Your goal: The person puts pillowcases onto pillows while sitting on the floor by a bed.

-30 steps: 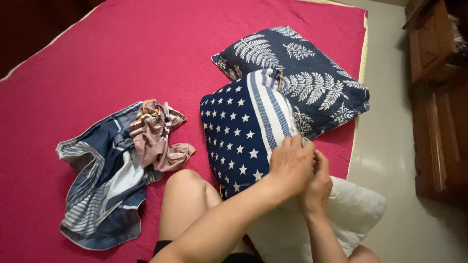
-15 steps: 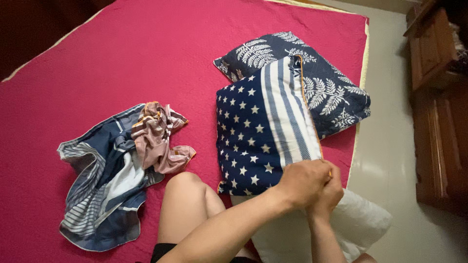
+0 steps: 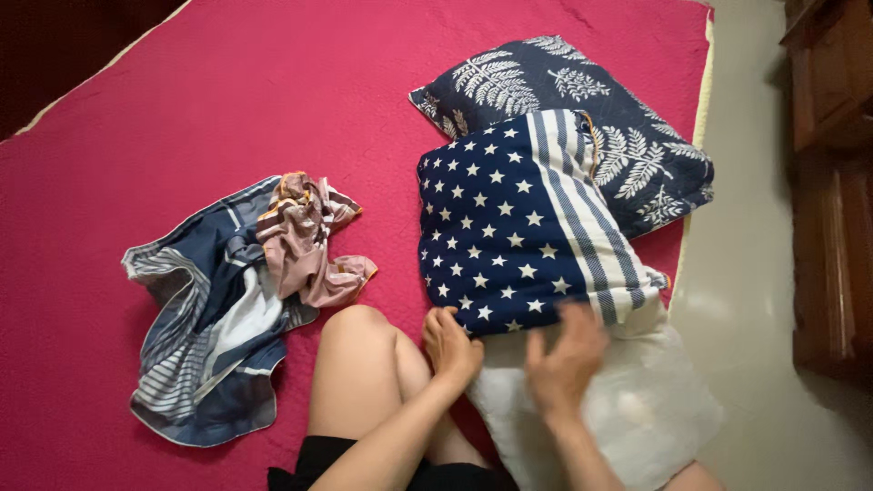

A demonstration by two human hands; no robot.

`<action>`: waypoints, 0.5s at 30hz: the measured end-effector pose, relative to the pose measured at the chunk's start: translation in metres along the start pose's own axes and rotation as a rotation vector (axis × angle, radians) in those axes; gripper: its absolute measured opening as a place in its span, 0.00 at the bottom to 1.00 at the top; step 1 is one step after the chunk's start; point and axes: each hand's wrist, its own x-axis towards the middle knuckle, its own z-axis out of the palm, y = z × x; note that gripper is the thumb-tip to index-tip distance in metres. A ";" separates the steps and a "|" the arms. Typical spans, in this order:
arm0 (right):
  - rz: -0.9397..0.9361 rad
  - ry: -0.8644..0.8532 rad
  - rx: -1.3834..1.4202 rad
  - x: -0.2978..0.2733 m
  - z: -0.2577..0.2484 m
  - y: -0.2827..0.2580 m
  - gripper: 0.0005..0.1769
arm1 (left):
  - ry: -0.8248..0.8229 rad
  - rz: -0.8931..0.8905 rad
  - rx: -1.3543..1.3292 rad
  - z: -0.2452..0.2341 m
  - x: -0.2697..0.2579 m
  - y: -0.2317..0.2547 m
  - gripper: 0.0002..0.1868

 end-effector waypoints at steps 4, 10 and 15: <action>-0.124 -0.356 -0.178 -0.051 0.025 -0.052 0.33 | -0.058 -0.117 -0.126 0.029 0.015 -0.037 0.33; -0.027 -0.684 -0.569 -0.052 0.047 -0.040 0.56 | -0.098 -0.127 -0.186 0.025 0.019 -0.039 0.21; 0.062 -0.546 -0.199 -0.029 0.058 0.002 0.34 | 0.096 -0.036 -0.305 0.011 0.018 -0.046 0.27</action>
